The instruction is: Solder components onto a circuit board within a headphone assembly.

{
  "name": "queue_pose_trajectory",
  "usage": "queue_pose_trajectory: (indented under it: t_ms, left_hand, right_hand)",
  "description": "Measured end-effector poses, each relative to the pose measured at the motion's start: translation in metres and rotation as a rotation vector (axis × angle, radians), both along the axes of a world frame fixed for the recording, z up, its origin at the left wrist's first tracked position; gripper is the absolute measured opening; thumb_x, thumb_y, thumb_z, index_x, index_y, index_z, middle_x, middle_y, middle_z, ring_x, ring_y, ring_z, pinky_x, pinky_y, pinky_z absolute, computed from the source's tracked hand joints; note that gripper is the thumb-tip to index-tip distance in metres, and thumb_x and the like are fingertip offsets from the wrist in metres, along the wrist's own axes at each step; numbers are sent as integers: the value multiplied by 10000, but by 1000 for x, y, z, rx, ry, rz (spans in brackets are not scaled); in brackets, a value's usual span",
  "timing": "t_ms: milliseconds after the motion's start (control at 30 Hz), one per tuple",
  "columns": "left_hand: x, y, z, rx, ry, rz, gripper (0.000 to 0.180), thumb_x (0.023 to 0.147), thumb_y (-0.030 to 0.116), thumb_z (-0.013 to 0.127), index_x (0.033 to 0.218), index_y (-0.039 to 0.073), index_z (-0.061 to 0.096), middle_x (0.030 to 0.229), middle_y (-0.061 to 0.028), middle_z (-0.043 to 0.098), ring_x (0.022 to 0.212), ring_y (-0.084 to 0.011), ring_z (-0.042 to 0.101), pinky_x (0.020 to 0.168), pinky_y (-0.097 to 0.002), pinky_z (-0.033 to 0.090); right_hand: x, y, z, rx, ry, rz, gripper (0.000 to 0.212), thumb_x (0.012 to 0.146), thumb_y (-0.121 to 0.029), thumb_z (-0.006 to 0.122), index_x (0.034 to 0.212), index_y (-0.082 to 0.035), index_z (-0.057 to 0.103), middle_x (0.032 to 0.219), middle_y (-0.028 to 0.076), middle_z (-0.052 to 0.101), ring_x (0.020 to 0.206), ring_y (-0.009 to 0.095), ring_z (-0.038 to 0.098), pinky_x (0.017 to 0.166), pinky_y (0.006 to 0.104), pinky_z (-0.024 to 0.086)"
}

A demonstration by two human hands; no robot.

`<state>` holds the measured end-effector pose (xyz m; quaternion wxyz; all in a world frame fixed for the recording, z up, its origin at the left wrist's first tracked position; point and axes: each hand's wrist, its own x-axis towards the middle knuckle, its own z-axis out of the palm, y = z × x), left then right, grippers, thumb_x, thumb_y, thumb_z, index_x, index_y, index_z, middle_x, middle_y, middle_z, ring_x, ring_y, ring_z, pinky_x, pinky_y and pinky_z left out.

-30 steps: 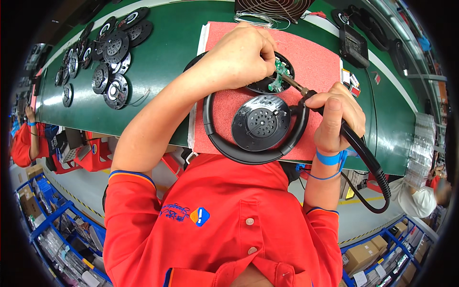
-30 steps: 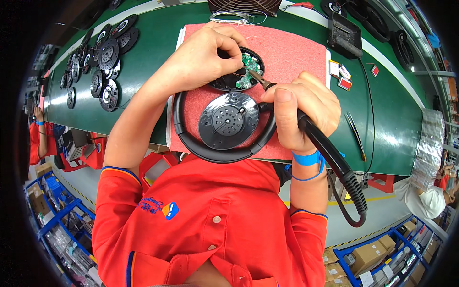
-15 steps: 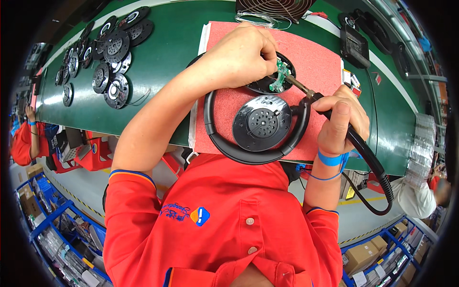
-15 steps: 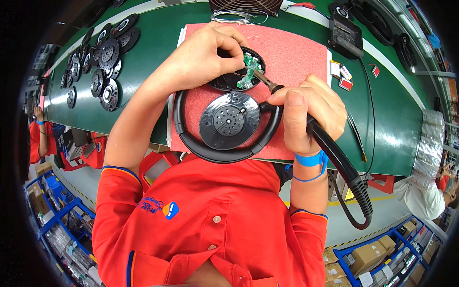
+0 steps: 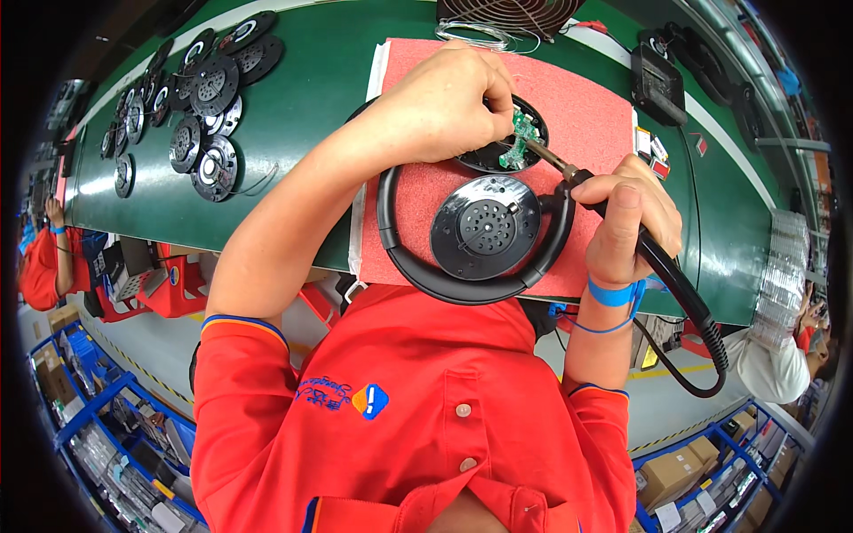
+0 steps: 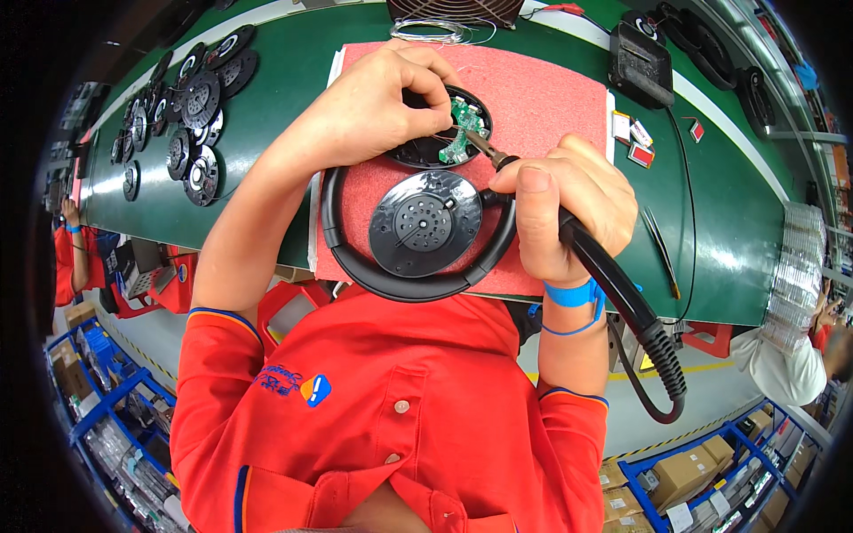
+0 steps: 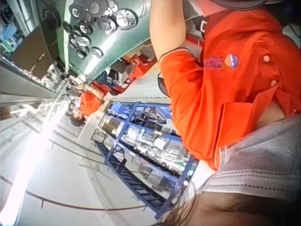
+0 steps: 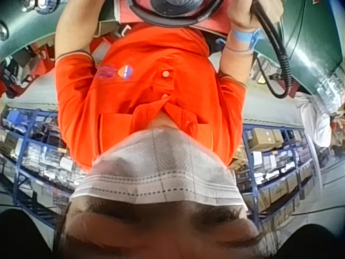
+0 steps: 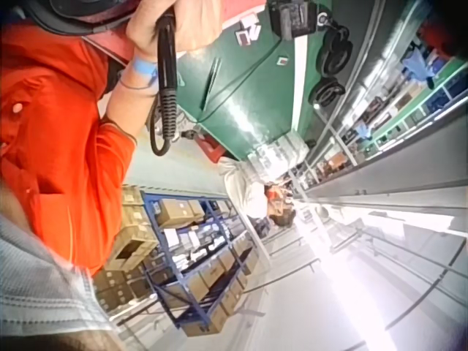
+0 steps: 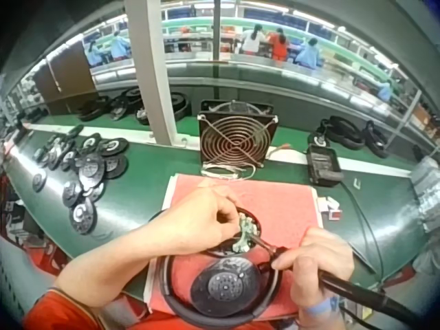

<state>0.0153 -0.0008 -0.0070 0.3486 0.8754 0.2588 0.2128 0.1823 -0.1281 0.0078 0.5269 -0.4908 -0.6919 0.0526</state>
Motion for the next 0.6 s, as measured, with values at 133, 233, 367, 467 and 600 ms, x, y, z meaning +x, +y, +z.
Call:
queue_pose_trajectory:
  t_ms: [133,233,367,467,600]
  left_hand:
    - [1,0,0,-54,13,-5,98,712,91,654,729,-4,672,943,-88,633,931,-234,557,843,-326,424]
    - [3,-1,-5,53,-123,24,78,631,52,617,625,-25,627,797,-136,638,816,-294,604,786,-362,465]
    - [3,-2,-6,62,-130,34,75,627,55,618,623,-19,631,824,-136,643,850,-296,599,806,-368,458]
    - [3,-2,-6,54,-128,34,76,628,61,620,622,-13,634,828,-134,644,859,-295,596,820,-369,450]
    - [3,-2,-6,56,-110,42,77,632,72,621,618,-2,636,835,-128,645,882,-295,583,845,-367,432]
  right_hand:
    - [0,0,0,-3,1,1,402,906,-195,476,600,40,587,561,87,575,507,154,452,472,274,317]
    - [-1,0,0,-14,-8,-2,404,907,-199,477,600,39,588,564,87,577,511,152,449,471,273,316]
    - [-2,0,-1,-3,10,4,403,906,-203,479,602,37,590,559,84,565,510,149,444,469,269,309]
    - [-2,0,-1,-6,12,2,403,906,-206,479,603,35,591,554,81,554,509,148,443,467,269,304]
    - [-3,0,0,-17,15,1,406,907,-209,478,605,36,592,552,81,548,511,147,443,465,271,300]
